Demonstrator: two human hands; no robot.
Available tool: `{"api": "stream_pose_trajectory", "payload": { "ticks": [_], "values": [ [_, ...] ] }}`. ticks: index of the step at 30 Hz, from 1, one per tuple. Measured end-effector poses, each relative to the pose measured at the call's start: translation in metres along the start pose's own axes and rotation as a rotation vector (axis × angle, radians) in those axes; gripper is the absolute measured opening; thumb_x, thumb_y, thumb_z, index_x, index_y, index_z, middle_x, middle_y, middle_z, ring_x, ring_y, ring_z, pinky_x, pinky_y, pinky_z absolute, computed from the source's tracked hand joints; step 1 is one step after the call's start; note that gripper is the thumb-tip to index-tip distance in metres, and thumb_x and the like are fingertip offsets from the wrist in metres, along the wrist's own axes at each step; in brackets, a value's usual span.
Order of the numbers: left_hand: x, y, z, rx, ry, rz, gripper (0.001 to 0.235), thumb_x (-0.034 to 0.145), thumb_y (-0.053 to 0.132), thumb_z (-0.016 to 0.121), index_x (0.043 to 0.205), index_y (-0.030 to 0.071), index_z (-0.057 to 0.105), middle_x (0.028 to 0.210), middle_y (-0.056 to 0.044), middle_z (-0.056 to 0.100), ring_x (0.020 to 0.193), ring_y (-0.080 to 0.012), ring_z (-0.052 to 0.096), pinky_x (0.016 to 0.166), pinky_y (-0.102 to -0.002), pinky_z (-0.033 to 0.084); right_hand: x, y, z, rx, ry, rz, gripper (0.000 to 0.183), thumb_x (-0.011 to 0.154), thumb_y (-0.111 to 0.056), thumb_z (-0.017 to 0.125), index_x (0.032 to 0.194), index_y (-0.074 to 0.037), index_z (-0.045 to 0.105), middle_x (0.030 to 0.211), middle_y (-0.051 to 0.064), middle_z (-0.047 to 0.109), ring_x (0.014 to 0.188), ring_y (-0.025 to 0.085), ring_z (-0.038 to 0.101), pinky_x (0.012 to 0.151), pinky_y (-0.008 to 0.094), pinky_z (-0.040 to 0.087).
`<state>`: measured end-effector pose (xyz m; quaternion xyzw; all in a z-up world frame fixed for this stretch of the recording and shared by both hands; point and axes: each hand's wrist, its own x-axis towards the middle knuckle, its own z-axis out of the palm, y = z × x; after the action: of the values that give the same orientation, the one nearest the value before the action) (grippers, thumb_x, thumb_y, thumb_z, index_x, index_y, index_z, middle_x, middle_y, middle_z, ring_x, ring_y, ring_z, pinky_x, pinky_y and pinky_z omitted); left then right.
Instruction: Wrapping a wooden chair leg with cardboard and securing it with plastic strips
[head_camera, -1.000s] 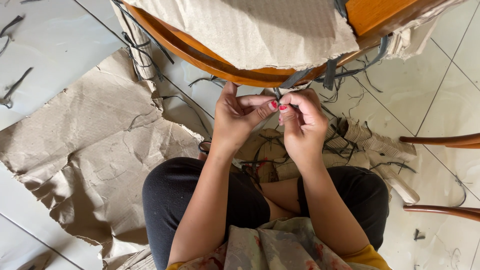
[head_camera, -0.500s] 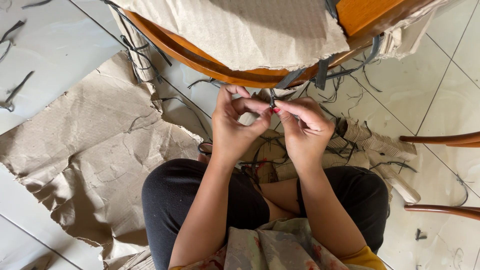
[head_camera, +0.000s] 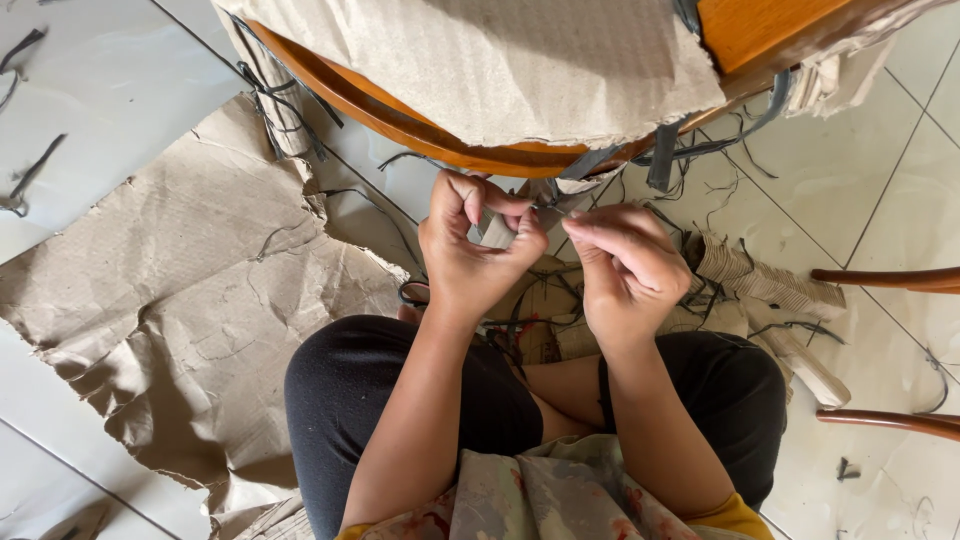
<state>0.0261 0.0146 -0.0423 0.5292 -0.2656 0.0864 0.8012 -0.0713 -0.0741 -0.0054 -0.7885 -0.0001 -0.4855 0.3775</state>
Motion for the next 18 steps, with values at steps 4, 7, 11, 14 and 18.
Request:
{"api": "stream_pose_trajectory", "payload": {
  "ticks": [4,7,11,14,18],
  "values": [
    [0.001,-0.002,0.004,0.000,0.008,0.006,0.042,0.073,-0.013,0.068,0.077,0.014,0.036,0.064,-0.005,0.068,0.052,-0.0156,0.064,0.086,-0.042,0.058,-0.001,-0.001,-0.003,0.009,-0.023,-0.059,0.023,0.088,0.022,0.068,0.093,0.002,0.078,0.082,0.015,0.069,0.072,0.023,0.065,0.080,0.039,0.056],
    [-0.002,-0.011,0.007,-0.008,0.014,0.024,0.044,0.074,-0.012,0.068,0.077,0.015,0.034,0.067,-0.006,0.069,0.053,-0.0137,0.061,0.079,-0.038,0.058,-0.005,-0.001,-0.009,-0.037,-0.039,-0.081,0.025,0.084,0.022,0.071,0.089,0.000,0.080,0.079,0.014,0.068,0.071,0.023,0.065,0.078,0.039,0.057],
    [-0.009,-0.039,0.018,-0.062,0.069,-0.004,0.043,0.074,-0.013,0.069,0.077,0.013,0.035,0.068,-0.012,0.068,0.055,-0.0141,0.057,0.066,-0.035,0.057,-0.010,0.012,-0.024,-0.050,-0.030,-0.070,0.026,0.089,0.021,0.068,0.089,-0.002,0.078,0.084,0.013,0.069,0.074,0.022,0.064,0.079,0.037,0.057],
    [-0.015,-0.064,0.023,-0.041,0.124,-0.018,0.040,0.076,-0.013,0.068,0.076,0.011,0.035,0.065,-0.014,0.061,0.061,-0.0152,0.057,0.064,-0.036,0.055,-0.013,0.027,-0.034,-0.069,-0.015,-0.026,0.024,0.092,0.020,0.066,0.092,-0.001,0.078,0.086,0.014,0.069,0.072,0.022,0.064,0.076,0.036,0.058],
    [0.008,-0.069,-0.006,-0.045,0.161,0.025,0.043,0.081,-0.009,0.070,0.081,0.016,0.036,0.077,0.001,0.060,0.077,-0.0066,0.056,0.080,-0.030,0.052,-0.006,0.022,-0.051,-0.040,0.022,0.104,0.021,0.097,0.018,0.064,0.112,0.006,0.072,0.090,0.018,0.069,0.072,0.023,0.067,0.072,0.038,0.060]
  ]
}}
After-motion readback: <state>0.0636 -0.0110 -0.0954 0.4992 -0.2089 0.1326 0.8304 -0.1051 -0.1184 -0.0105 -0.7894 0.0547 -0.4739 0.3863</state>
